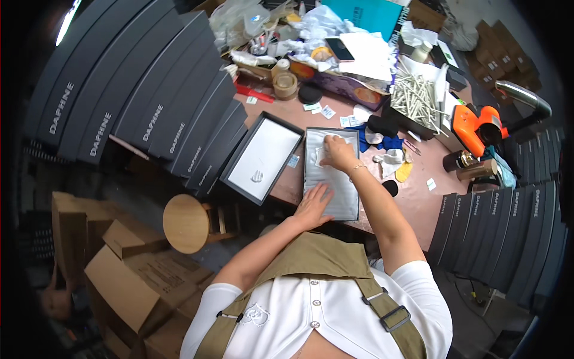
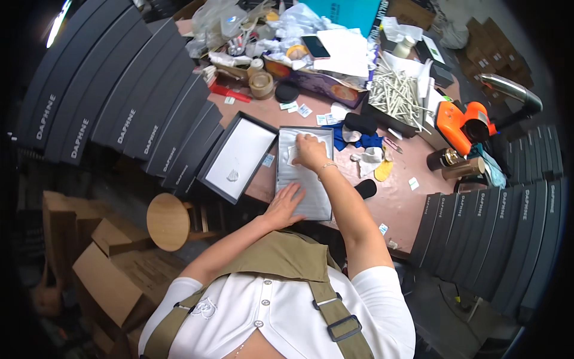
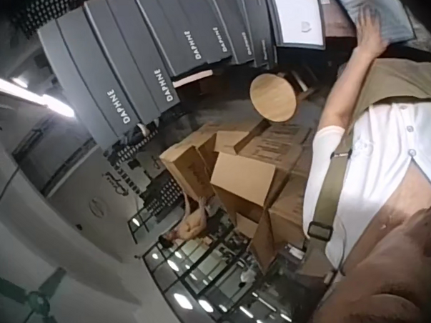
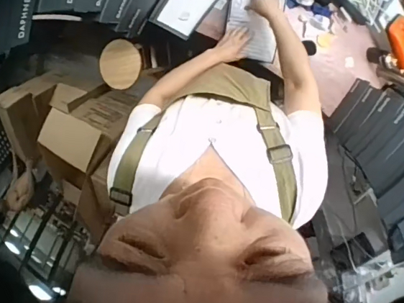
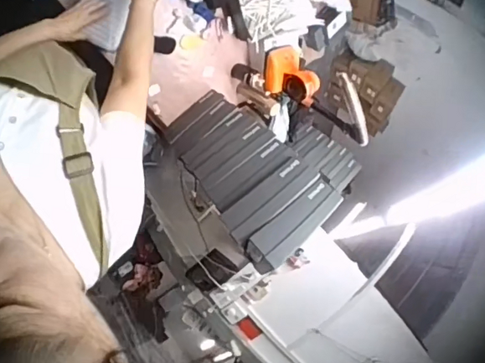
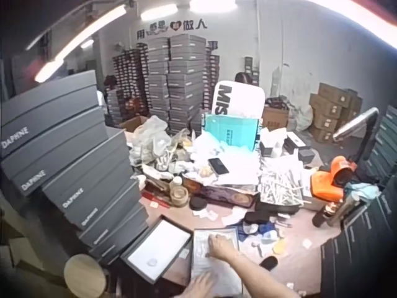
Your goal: Inspecting black high-heel shoes, wiping them with a cloth, and packing them into boxes with tissue paper.
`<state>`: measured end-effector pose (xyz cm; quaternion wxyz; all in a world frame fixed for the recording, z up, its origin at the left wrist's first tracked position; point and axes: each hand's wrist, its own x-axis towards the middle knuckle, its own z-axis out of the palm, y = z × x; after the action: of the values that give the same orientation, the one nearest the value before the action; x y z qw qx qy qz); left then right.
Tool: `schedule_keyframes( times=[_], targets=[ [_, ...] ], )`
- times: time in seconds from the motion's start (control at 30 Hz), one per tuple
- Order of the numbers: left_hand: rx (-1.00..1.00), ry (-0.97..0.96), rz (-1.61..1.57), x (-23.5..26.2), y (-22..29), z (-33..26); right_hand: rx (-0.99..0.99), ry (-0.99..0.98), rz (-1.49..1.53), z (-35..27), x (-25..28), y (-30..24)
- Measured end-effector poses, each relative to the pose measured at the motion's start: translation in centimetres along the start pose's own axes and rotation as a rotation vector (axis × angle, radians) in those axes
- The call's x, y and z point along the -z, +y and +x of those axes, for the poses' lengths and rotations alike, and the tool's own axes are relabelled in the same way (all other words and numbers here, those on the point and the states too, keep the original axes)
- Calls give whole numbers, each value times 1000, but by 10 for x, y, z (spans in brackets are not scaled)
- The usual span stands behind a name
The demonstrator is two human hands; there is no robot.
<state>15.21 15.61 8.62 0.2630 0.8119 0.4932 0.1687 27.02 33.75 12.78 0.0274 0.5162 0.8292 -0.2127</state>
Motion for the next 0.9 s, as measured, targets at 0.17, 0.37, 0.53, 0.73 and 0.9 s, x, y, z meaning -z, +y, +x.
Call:
schedule_keyframes(
  times=[0.17, 0.37, 0.53, 0.73, 0.9],
  targets=[
    [85, -47, 17, 9, 14, 9, -72, 19, 20, -12, 1, 16],
    [59, 133, 167, -9, 9, 8, -15, 320, 722, -21, -6, 45],
    [157, 162, -261, -10, -4, 15, -222, 518, 1644, -84, 6, 76],
    [-70, 170, -31, 15, 26, 45, -473, 474, 1891, -136, -23, 117],
    [-66, 149, -247, 7, -3, 52, -376, 477, 1912, -136, -11, 120]
  ],
)
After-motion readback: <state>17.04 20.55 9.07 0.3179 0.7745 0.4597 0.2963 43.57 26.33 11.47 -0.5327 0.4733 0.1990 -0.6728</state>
